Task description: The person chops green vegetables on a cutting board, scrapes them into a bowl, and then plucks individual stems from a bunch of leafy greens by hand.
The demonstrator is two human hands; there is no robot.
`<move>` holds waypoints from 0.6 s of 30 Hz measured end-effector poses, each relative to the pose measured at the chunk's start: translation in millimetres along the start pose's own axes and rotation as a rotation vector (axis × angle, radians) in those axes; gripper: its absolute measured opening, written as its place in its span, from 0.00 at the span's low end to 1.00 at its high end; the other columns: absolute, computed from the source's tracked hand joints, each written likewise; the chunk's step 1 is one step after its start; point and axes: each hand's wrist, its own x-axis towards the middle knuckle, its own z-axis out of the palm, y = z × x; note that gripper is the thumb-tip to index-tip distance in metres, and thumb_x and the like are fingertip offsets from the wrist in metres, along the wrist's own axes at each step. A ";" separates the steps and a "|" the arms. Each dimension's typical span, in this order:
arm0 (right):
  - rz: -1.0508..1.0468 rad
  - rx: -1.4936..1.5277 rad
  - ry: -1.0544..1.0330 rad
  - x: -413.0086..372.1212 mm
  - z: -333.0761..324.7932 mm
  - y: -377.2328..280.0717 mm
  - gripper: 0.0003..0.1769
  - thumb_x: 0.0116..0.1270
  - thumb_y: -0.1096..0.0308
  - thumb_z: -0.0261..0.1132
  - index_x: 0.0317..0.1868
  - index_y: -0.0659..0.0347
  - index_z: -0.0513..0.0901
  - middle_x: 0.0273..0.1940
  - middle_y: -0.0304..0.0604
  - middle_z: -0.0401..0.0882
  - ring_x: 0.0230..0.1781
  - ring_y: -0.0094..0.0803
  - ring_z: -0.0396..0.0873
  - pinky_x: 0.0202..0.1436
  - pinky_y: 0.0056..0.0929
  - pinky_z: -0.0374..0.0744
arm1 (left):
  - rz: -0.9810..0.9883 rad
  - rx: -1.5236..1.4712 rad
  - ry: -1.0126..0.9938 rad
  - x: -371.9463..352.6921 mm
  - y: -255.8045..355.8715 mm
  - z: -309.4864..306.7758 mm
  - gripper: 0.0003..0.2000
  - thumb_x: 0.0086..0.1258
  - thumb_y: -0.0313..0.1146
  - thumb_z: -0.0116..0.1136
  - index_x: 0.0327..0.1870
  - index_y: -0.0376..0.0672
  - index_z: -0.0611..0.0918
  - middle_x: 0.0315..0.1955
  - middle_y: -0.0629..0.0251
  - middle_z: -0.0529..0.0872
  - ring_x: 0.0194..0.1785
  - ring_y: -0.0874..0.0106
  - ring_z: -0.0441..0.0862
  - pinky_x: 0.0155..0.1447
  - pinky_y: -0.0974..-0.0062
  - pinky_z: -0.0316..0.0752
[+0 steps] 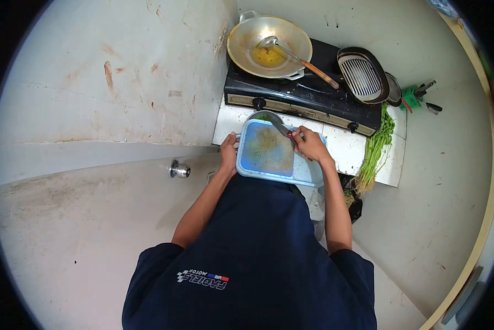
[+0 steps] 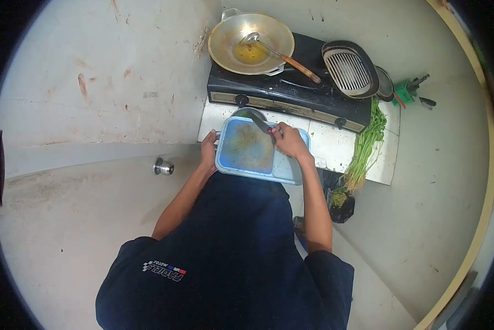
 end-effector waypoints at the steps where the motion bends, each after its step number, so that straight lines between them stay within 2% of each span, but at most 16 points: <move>1: 0.044 0.001 -0.041 -7.3 -7.0 -8.0 0.15 0.77 0.60 0.60 0.46 0.65 0.80 0.26 0.50 0.86 0.25 0.39 0.85 0.36 0.40 0.81 | 0.008 -0.017 -0.001 -0.3 -0.2 -1.6 0.20 0.86 0.47 0.44 0.49 0.38 0.82 0.41 0.62 0.84 0.40 0.71 0.79 0.43 0.71 0.78; 2: 0.089 0.003 -0.082 -12.9 -11.3 -11.4 0.15 0.77 0.59 0.60 0.46 0.65 0.80 0.26 0.49 0.86 0.24 0.38 0.85 0.35 0.40 0.81 | 0.015 -0.035 -0.004 -0.5 -0.9 -2.4 0.20 0.86 0.48 0.45 0.48 0.39 0.82 0.40 0.63 0.84 0.37 0.73 0.78 0.39 0.73 0.77; 3: 0.093 -0.010 -0.078 -19.2 -15.3 -8.2 0.18 0.78 0.56 0.58 0.46 0.66 0.82 0.26 0.47 0.86 0.21 0.37 0.82 0.33 0.39 0.81 | 0.047 -0.017 0.005 -3.1 0.8 -2.0 0.20 0.86 0.48 0.45 0.48 0.39 0.82 0.40 0.63 0.84 0.37 0.74 0.78 0.40 0.73 0.77; 6: 0.059 -0.090 -0.081 -31.7 -25.5 25.1 0.19 0.80 0.55 0.57 0.46 0.65 0.83 0.24 0.41 0.83 0.17 0.26 0.75 0.23 0.32 0.74 | 0.095 0.014 0.049 -6.0 2.3 -6.5 0.20 0.86 0.48 0.45 0.48 0.39 0.83 0.39 0.64 0.84 0.38 0.75 0.77 0.42 0.73 0.76; 7: 0.092 -0.106 -0.043 -41.7 -28.4 29.6 0.24 0.81 0.51 0.56 0.43 0.67 0.84 0.25 0.41 0.81 0.19 0.27 0.76 0.25 0.32 0.75 | 0.076 0.009 0.072 -0.7 -2.0 -10.9 0.20 0.86 0.48 0.45 0.48 0.39 0.83 0.39 0.64 0.84 0.38 0.75 0.77 0.43 0.73 0.75; 10: 0.185 -0.022 0.029 -67.3 -26.9 54.0 0.28 0.81 0.47 0.55 0.42 0.68 0.84 0.24 0.42 0.79 0.21 0.29 0.75 0.27 0.32 0.74 | 0.064 -0.031 0.104 4.9 -11.6 -22.7 0.20 0.85 0.48 0.46 0.47 0.40 0.83 0.39 0.66 0.84 0.41 0.75 0.77 0.46 0.73 0.74; 11: 0.144 -0.050 0.145 -71.5 -17.9 68.8 0.29 0.79 0.45 0.58 0.39 0.68 0.81 0.22 0.38 0.74 0.21 0.27 0.71 0.28 0.32 0.71 | 0.057 -0.047 0.111 6.5 -13.0 -24.5 0.20 0.85 0.48 0.46 0.47 0.40 0.83 0.40 0.66 0.84 0.41 0.75 0.77 0.47 0.73 0.74; 14: 0.175 0.040 0.346 -92.4 5.6 83.7 0.34 0.75 0.40 0.62 0.35 0.71 0.78 0.24 0.49 0.75 0.29 0.35 0.77 0.38 0.37 0.75 | 0.005 -0.110 0.074 21.4 -30.9 -38.8 0.20 0.85 0.49 0.46 0.49 0.40 0.83 0.40 0.65 0.84 0.43 0.73 0.79 0.49 0.71 0.75; 15: 0.225 0.158 0.414 -94.1 19.9 101.5 0.29 0.71 0.45 0.69 0.36 0.69 0.78 0.24 0.44 0.73 0.28 0.30 0.74 0.36 0.34 0.73 | -0.008 -0.111 0.079 17.0 -24.7 -35.3 0.20 0.85 0.49 0.47 0.49 0.40 0.82 0.41 0.64 0.84 0.44 0.73 0.79 0.50 0.70 0.75; 18: 0.213 0.326 0.602 -109.5 48.1 110.3 0.25 0.69 0.49 0.73 0.38 0.67 0.80 0.24 0.40 0.74 0.27 0.26 0.73 0.34 0.31 0.73 | -0.022 -0.085 0.087 5.8 -14.2 -24.0 0.20 0.85 0.50 0.47 0.52 0.40 0.82 0.42 0.64 0.84 0.45 0.72 0.80 0.51 0.69 0.76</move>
